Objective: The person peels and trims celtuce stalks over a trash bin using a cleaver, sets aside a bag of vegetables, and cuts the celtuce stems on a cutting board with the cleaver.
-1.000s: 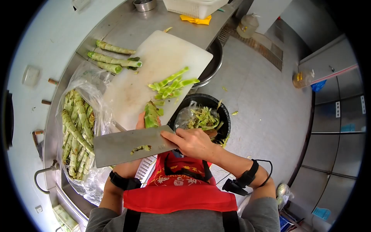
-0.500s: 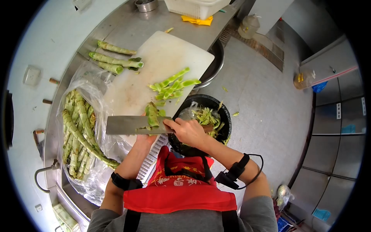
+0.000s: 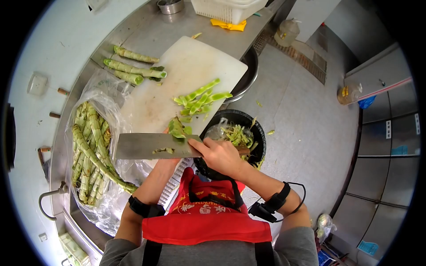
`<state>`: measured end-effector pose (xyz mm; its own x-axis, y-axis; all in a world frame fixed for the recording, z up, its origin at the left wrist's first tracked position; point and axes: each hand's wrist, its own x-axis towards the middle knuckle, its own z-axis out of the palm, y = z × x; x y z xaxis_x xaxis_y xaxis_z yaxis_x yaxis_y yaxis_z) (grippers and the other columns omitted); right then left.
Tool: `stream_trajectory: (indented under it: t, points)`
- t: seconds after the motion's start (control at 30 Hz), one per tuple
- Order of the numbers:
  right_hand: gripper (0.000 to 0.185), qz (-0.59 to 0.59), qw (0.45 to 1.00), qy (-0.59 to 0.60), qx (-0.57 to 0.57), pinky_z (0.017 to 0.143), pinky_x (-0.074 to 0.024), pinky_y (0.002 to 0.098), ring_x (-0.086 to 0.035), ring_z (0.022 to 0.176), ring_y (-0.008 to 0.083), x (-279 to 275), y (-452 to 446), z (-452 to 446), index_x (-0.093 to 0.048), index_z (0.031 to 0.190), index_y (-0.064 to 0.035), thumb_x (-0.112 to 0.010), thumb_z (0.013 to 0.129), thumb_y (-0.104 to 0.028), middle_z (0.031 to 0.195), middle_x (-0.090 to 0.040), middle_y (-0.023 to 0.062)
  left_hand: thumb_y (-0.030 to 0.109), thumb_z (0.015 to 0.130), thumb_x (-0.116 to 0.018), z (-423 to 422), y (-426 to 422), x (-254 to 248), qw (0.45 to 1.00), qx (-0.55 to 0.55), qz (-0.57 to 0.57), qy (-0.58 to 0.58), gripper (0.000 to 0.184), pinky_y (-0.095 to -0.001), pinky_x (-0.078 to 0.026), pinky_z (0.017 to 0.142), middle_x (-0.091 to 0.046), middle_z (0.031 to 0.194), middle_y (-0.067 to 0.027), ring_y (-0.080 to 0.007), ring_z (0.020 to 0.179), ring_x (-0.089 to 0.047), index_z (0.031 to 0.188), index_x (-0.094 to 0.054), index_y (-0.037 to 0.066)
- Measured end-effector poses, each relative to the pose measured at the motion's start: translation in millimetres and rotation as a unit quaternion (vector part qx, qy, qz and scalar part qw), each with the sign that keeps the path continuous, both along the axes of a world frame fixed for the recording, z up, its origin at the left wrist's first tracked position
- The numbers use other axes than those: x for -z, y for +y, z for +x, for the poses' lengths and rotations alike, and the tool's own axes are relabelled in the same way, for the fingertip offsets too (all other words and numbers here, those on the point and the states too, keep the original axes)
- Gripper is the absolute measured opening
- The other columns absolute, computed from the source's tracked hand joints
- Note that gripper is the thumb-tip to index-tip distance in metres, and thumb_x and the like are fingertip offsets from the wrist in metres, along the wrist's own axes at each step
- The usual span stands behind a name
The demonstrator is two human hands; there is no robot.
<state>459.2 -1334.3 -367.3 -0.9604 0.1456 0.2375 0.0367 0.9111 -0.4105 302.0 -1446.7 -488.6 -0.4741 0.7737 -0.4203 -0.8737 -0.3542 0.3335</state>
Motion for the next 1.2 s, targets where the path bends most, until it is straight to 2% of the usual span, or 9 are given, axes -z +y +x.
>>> stream_trajectory:
  t: [0.33, 0.43, 0.53, 0.63, 0.77, 0.9, 1.0, 1.13, 1.2]
  points:
    - [0.052, 0.019, 0.998, 0.044, 0.033, 0.048, -0.048, 0.0355, -0.06, 0.057, 0.0239, 13.6, -9.4, 4.4, -0.057, 0.117, -0.0127, -0.063, 0.066, -0.004, 0.069, -0.053, 0.0069, 0.033, 0.094, -0.04, 16.3, 12.0, -54.9, 0.999, 0.034, -0.007, -0.007, 0.034, -0.0348, -0.05, 0.083, -0.06, 0.11, -0.0064, -0.0206, 0.097, -0.059, 0.115, -0.054, 0.01]
    - [0.051, 0.008, 0.999, 0.039, 0.038, 0.049, -0.0486, 0.0362, -0.06, 0.057, 0.0253, 18.3, -3.1, -1.1, -0.056, 0.117, -0.0128, -0.063, 0.067, -0.004, 0.071, -0.054, 0.0074, 0.035, 0.094, -0.039, 9.2, 3.7, -6.6, 1.0, -0.01, -0.02, 0.018, 0.036, -0.0363, -0.049, 0.085, -0.059, 0.111, -0.0074, -0.0218, 0.099, -0.058, 0.117, -0.053, 0.01]
    - [0.05, -0.005, 0.999, 0.023, 0.032, 0.049, -0.049, 0.0373, -0.06, 0.057, 0.0268, 13.9, 0.7, -4.9, -0.056, 0.117, -0.0127, -0.062, 0.068, -0.005, 0.072, -0.056, 0.0078, 0.036, 0.094, -0.041, 18.0, 4.3, -32.8, 0.994, -0.082, -0.067, -0.034, 0.037, -0.0374, -0.048, 0.087, -0.059, 0.111, -0.008, -0.0227, 0.1, -0.057, 0.117, -0.053, 0.011]
    - [0.047, 0.01, 1.0, 0.002, 0.029, 0.048, -0.0485, 0.0386, -0.06, 0.057, 0.0281, 10.1, -2.4, 1.9, -0.056, 0.116, -0.0122, -0.062, 0.07, -0.006, 0.072, -0.057, 0.0081, 0.035, 0.093, -0.043, 14.5, 2.3, -18.3, 0.998, -0.024, -0.046, 0.028, 0.036, -0.0376, -0.048, 0.089, -0.059, 0.111, -0.0082, -0.0228, 0.102, -0.057, 0.117, -0.053, 0.01]
    - [0.042, -0.002, 0.998, 0.027, 0.055, 0.046, -0.0479, 0.0397, -0.06, 0.055, 0.0288, 36.1, 2.9, -8.0, -0.057, 0.114, -0.0128, -0.061, 0.073, -0.009, 0.073, -0.058, 0.0091, 0.032, 0.093, -0.043, 17.2, 1.4, -28.2, 0.992, -0.089, -0.049, -0.068, 0.034, -0.0389, -0.047, 0.091, -0.058, 0.111, -0.0085, -0.0235, 0.101, -0.056, 0.115, -0.054, 0.008]
    - [0.04, -0.001, 0.999, 0.016, 0.042, 0.047, -0.0491, 0.0402, -0.06, 0.056, 0.0302, 25.9, -3.6, -8.0, -0.057, 0.114, -0.0132, -0.059, 0.074, -0.007, 0.076, -0.06, 0.0102, 0.033, 0.092, -0.044, 17.3, -2.1, -29.2, 0.993, -0.088, -0.052, -0.056, 0.032, -0.0407, -0.049, 0.088, -0.059, 0.107, -0.0082, -0.0238, 0.1, -0.057, 0.111, -0.055, 0.009]
    - [0.04, -0.008, 0.998, -0.006, 0.061, 0.048, -0.0493, 0.0412, -0.061, 0.058, 0.0314, 34.5, -2.2, -8.6, -0.057, 0.114, -0.0128, -0.06, 0.074, -0.007, 0.078, -0.061, 0.0107, 0.034, 0.092, -0.046, 19.7, -2.6, -28.5, 0.993, -0.091, -0.05, -0.053, 0.031, -0.0389, -0.051, 0.079, -0.06, 0.102, -0.0075, -0.0234, 0.093, -0.059, 0.108, -0.055, 0.009]
    - [0.041, -0.024, 0.994, -0.056, 0.086, 0.052, -0.0501, 0.0418, -0.062, 0.064, 0.0315, 51.6, 21.4, -17.1, -0.057, 0.115, -0.0136, -0.062, 0.075, -0.009, 0.082, -0.063, 0.0104, 0.035, 0.093, -0.043, 11.7, -9.2, -17.2, 0.996, -0.049, -0.04, -0.055, 0.032, -0.0342, -0.04, 0.054, -0.058, 0.085, -0.0079, -0.0231, 0.063, -0.05, 0.099, -0.055, 0.007]
    - [0.04, -0.055, 0.996, -0.028, 0.07, 0.053, -0.0504, 0.0404, -0.062, 0.066, 0.0309, 43.5, 17.4, -13.7, -0.057, 0.115, -0.0143, -0.062, 0.075, -0.008, 0.08, -0.062, 0.009, 0.034, 0.094, -0.042, 12.5, -7.7, -28.2, 0.989, -0.077, -0.067, -0.107, 0.031, -0.0338, -0.043, 0.057, -0.06, 0.087, -0.0086, -0.0243, 0.067, -0.053, 0.1, -0.057, 0.007]
